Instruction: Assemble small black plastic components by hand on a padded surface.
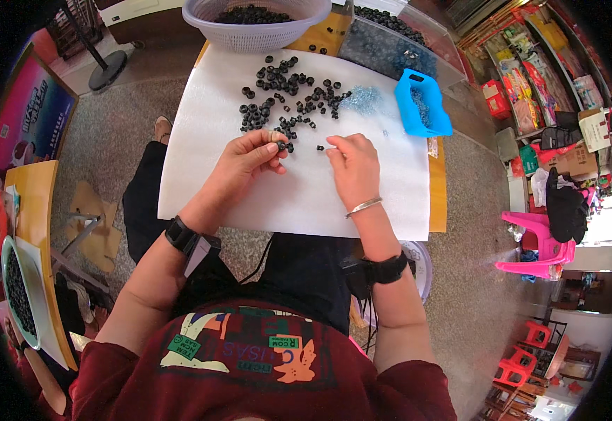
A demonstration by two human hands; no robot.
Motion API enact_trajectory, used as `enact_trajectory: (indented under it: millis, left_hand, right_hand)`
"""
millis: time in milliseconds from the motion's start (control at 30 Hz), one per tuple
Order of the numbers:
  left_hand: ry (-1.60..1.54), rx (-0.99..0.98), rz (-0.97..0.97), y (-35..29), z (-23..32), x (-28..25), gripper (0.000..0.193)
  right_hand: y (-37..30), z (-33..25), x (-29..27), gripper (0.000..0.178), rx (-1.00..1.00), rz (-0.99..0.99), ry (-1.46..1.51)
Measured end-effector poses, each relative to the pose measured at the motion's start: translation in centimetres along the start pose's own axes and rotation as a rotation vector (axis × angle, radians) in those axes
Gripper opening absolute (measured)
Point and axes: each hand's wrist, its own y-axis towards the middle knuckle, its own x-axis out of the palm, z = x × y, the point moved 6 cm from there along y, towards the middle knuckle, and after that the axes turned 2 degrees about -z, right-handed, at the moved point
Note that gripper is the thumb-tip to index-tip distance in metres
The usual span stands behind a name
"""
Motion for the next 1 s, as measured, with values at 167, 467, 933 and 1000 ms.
enact_trajectory:
  millis: [167, 467, 933, 1000]
  left_hand:
    - [0.007, -0.008, -0.023, 0.0, -0.1, 0.1, 0.02]
    - [-0.055, -0.028, -0.041, -0.3, 0.3, 0.2, 0.019]
    - [-0.03, -0.023, -0.046, -0.3, 0.1, 0.2, 0.017]
    - [-0.031, -0.017, -0.052, -0.3, 0.1, 0.2, 0.017]
  right_hand:
    - [0.6, -2.1, 1.6, 0.016, -0.229, -0.107, -0.304]
    - [-0.4, -3.6, 2.2, 0.013, 0.342, -0.147, 0.828]
    - [-1.3, -5.8, 2.7, 0.01, 0.209, 0.056, 0.533]
    - [-1.3, -6.3, 2.4, 0.01, 0.09, 0.132, 0.44]
